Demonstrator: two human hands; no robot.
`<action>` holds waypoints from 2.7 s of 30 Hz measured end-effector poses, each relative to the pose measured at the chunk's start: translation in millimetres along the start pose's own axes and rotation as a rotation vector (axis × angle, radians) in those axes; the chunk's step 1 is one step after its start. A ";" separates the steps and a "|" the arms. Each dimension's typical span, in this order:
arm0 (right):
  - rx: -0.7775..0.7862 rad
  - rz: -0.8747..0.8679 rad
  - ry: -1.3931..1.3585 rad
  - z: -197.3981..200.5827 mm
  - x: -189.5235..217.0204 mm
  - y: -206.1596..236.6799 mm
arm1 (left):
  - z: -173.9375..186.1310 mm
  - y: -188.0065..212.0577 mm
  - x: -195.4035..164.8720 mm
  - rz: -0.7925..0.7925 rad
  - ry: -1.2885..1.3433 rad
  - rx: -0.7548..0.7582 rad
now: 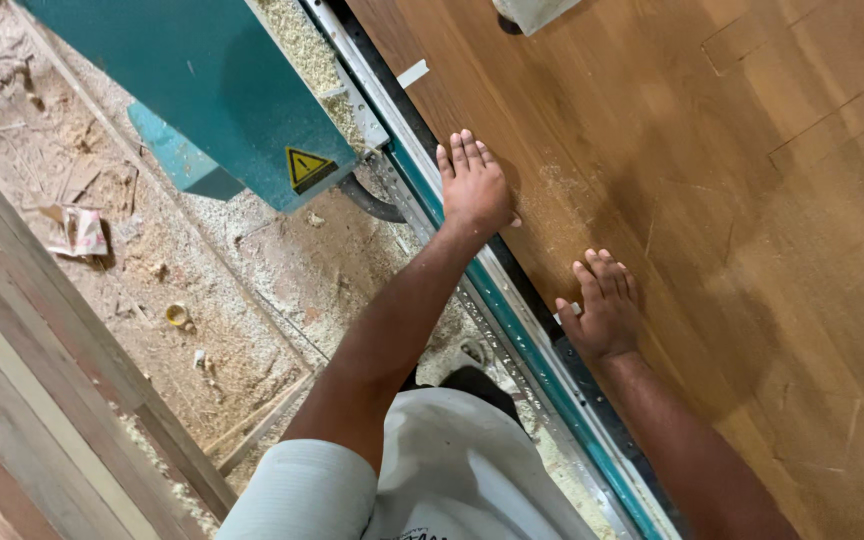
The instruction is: The person holds a large wood panel flat against the machine table with both hands, steadying and guiding it as a mounted router machine moves over the panel cutting into it. A second person's hands occasionally appear at the far edge of the panel assisting.
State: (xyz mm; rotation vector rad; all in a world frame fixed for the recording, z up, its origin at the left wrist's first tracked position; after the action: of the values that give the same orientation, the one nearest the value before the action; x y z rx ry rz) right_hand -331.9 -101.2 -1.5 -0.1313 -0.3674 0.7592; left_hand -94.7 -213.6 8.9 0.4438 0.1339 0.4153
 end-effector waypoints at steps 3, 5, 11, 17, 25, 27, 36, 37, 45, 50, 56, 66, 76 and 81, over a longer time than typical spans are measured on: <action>0.007 -0.004 -0.004 -1.5 -0.1 -5.3 | 5.2 -0.6 1.4 0.029 -0.019 -0.012; -0.008 0.013 0.005 -1.5 1.3 -8.4 | 8.1 -2.4 2.9 0.045 0.005 -0.014; -0.029 0.053 -0.005 -4.1 3.5 -13.2 | 9.9 -4.4 8.9 0.058 0.016 -0.030; -0.020 0.044 -0.015 -6.8 5.9 -18.8 | 17.9 -3.1 13.5 0.063 0.028 -0.056; -0.020 0.012 -0.019 -10.1 8.2 -14.4 | 18.6 -0.6 15.5 0.050 0.028 -0.018; -0.044 0.029 -0.019 -8.6 8.0 -14.0 | 19.1 -0.3 14.6 0.035 0.032 -0.036; 0.023 -0.006 0.022 -8.6 3.2 -8.5 | 13.9 -2.8 8.6 0.007 0.010 0.016; 0.016 -0.003 0.015 -8.0 2.9 -8.1 | 13.8 -2.9 7.9 0.003 0.016 0.011; -0.016 0.015 -0.015 -5.4 -1.9 -3.7 | 9.1 -2.9 2.8 -0.020 0.020 0.004; -0.028 0.010 -0.017 -4.2 -4.0 -2.9 | 3.5 -7.1 -0.9 -0.023 0.002 0.029; 0.000 -0.008 -0.001 -5.3 -6.4 2.9 | -7.0 -8.6 -4.9 -0.033 -0.020 0.033; 0.028 0.026 0.033 -7.6 -9.3 3.7 | -10.2 -10.1 -7.8 -0.044 -0.064 0.065; 0.018 0.016 0.031 -4.3 -7.3 2.1 | -9.6 -9.2 -9.0 -0.041 -0.058 0.075; 0.036 0.001 0.044 -5.5 -7.4 4.2 | -10.7 -9.2 -9.3 -0.033 -0.047 0.059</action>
State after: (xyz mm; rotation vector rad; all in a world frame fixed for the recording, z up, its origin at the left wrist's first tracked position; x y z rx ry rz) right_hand -337.5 -103.2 -9.7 -0.1138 -0.3120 0.7627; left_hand -102.1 -220.9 -4.4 0.5079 0.1082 0.3686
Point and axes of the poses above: each hand's wrist, its own y-axis away from the middle knuckle, its own z-axis out of the back of the hand, x = y × z, the point moved 8 cm from there along -y, towards the middle knuckle, and after that the axes turned 12 degrees about z, right-handed, at the moved point
